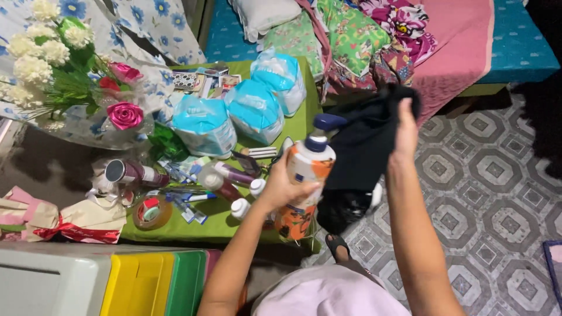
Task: The person tidies a bedroom by moving various items from a green table to a white plastic container. They handle bottles, tubes, a hair straightener, a charger, and packages of tissues, placing them on top of the container.
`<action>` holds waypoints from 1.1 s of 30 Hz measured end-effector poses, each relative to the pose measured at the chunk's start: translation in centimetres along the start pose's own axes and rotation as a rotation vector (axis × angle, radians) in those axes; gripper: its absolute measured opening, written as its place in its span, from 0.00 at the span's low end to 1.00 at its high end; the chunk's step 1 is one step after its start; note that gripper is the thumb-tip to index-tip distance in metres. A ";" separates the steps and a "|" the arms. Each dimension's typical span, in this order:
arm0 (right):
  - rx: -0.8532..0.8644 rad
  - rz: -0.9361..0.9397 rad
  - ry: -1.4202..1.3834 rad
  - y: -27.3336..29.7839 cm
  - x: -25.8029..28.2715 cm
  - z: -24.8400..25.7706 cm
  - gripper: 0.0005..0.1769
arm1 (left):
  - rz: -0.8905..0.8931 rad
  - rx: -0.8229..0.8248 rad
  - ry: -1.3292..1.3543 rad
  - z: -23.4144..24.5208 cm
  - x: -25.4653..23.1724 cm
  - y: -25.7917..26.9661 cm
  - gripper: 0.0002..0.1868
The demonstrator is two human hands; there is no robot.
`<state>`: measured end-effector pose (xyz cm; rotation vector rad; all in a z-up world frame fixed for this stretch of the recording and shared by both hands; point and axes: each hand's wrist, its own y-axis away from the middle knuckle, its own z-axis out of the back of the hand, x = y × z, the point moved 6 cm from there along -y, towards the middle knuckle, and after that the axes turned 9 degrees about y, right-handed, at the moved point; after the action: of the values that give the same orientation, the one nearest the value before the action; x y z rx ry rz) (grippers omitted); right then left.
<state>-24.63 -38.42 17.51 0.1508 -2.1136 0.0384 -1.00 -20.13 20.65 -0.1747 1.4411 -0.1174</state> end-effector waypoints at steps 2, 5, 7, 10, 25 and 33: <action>0.133 0.003 -0.102 0.1 1.1 -0.7 0.30 | 0.019 0.052 0.146 0.4 1.5 -0.5 0.51; 0.290 -0.005 -0.148 1.2 1.1 -2.2 0.36 | 0.111 0.153 0.421 -0.7 3.1 -1.2 0.51; 0.313 -0.013 -0.091 1.1 -2.7 -1.0 0.39 | 0.185 0.202 0.551 -2.4 3.3 -2.0 0.50; 0.139 -0.114 0.829 1.6 -8.3 0.8 0.44 | 0.047 0.016 0.197 -3.7 2.0 -3.9 0.45; 0.380 1.216 0.995 8.2 -9.0 1.2 0.30 | -0.449 -0.190 -0.531 -5.3 1.0 -4.1 0.39; 0.450 -0.278 -0.166 3.3 -9.1 6.7 0.42 | 0.205 0.439 0.560 -7.5 2.2 -2.6 0.46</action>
<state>-26.07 -34.87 6.30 0.7358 -2.1997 0.3468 -8.14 -23.47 18.14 0.3961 1.9382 -0.3293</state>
